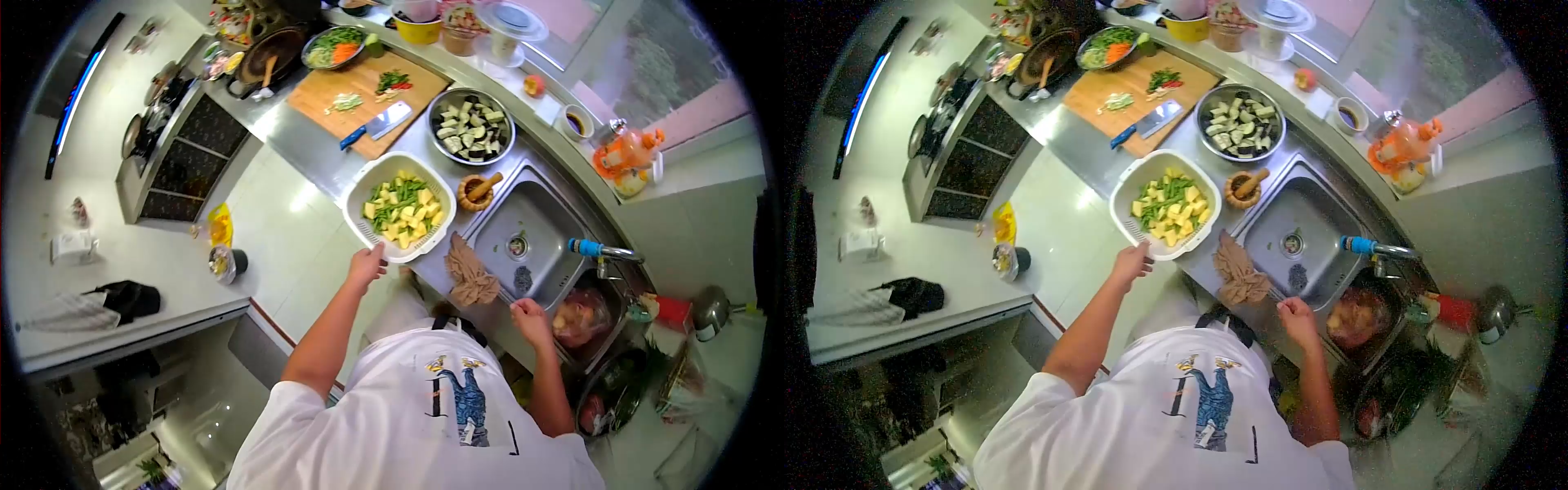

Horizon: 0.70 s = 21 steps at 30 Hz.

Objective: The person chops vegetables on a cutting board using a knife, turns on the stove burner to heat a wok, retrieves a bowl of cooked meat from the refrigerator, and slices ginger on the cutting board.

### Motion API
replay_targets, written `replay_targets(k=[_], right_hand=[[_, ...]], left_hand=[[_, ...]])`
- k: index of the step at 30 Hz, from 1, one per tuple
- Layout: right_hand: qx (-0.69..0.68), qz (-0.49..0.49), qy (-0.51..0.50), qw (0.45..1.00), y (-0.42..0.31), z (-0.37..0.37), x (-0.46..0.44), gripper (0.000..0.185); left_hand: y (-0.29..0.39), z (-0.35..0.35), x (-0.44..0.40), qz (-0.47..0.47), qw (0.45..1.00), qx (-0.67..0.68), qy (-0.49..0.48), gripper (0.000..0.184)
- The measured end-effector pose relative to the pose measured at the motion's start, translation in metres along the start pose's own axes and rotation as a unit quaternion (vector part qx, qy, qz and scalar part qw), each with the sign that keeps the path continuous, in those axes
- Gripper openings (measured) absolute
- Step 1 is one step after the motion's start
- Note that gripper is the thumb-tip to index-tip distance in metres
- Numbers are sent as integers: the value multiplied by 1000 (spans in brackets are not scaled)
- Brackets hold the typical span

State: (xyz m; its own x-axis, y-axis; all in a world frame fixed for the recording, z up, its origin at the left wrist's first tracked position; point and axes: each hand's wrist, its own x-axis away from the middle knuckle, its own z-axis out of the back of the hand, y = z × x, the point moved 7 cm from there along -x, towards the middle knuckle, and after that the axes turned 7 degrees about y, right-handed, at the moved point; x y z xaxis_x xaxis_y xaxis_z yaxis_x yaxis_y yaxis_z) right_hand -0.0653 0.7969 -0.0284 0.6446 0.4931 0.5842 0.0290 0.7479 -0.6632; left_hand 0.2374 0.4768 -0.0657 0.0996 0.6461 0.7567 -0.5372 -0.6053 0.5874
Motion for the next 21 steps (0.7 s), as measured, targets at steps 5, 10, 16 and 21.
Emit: replay_targets(k=[5,10,16,21], right_hand=[[-30,28,52,998,-36,4,-47,13],[-31,87,151,984,-151,19,-114,18],[16,104,124,987,-275,-21,-212,29],[164,134,133,968,-290,-63,-274,38]], left_hand=[[17,39,-27,-30,998,58,10,44],[54,88,-83,-114,987,28,112,31],[139,109,-143,-228,967,-24,110,25],[185,82,-166,-277,953,-126,18,28]])
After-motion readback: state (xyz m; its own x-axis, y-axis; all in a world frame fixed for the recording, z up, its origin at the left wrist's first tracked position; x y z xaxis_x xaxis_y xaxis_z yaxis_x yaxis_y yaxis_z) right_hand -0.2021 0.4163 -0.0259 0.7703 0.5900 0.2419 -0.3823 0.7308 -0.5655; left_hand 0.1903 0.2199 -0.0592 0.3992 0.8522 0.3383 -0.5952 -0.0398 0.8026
